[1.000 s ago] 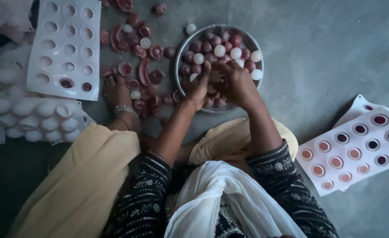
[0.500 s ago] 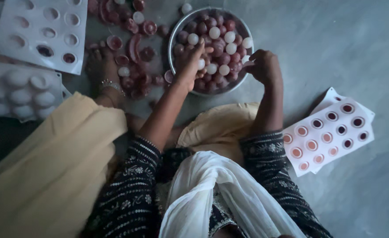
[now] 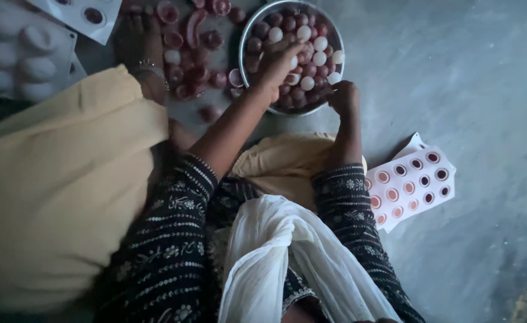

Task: The person sits on the floor and assembles small two-part capsules by hand. They pick up a white half and a pink half, press them together, and place the assembled capsule into a metal bowl. The process is repeated continuously.

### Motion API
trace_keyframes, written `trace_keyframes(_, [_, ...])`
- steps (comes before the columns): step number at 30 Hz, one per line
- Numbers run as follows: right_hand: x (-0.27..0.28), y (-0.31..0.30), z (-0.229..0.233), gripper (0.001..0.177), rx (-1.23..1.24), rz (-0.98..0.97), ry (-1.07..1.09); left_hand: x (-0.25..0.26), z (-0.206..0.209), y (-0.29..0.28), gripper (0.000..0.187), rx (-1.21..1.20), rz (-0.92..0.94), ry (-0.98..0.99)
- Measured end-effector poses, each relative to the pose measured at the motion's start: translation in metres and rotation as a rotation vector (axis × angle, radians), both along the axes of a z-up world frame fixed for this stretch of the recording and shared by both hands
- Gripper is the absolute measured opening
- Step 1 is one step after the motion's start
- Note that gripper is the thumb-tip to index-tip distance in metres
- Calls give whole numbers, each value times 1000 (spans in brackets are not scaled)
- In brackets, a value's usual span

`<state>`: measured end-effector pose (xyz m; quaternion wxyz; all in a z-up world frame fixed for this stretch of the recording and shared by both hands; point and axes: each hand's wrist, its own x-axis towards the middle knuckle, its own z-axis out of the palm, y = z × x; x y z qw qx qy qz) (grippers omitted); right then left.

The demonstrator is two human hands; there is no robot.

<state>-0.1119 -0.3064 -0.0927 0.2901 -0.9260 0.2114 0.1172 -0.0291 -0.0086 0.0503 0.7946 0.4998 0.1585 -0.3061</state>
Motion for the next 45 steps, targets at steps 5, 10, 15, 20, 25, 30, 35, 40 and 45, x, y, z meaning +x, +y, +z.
trace_keyframes(5, [2,-13,14,32,-46,153,11,-5,-12,-3,32,-6,-67,-116])
trace_keyframes(10, [-9,35,106,34,418,-199,-230,-7,-61,-19,22,-130,-94,-97])
trace_keyframes(15, [-7,120,170,38,840,8,-247,-28,-67,-33,31,-79,-173,32])
trace_keyframes(20, [1,119,167,31,775,73,-230,-44,-67,-44,47,226,-257,-175])
trace_keyframes(25, [-1,82,152,30,387,12,-25,-45,-80,-47,45,181,-238,-227])
trace_keyframes(30, [9,70,103,34,-48,247,253,-10,-88,-36,39,-21,-38,-147])
trace_keyframes(35, [11,72,62,42,-134,229,213,6,-77,-22,26,28,58,-186])
trace_keyframes(40, [12,74,51,39,-98,130,250,30,-87,-5,26,-189,89,-108])
trace_keyframes(45, [9,68,43,41,-495,521,99,63,-119,22,33,-187,215,-197])
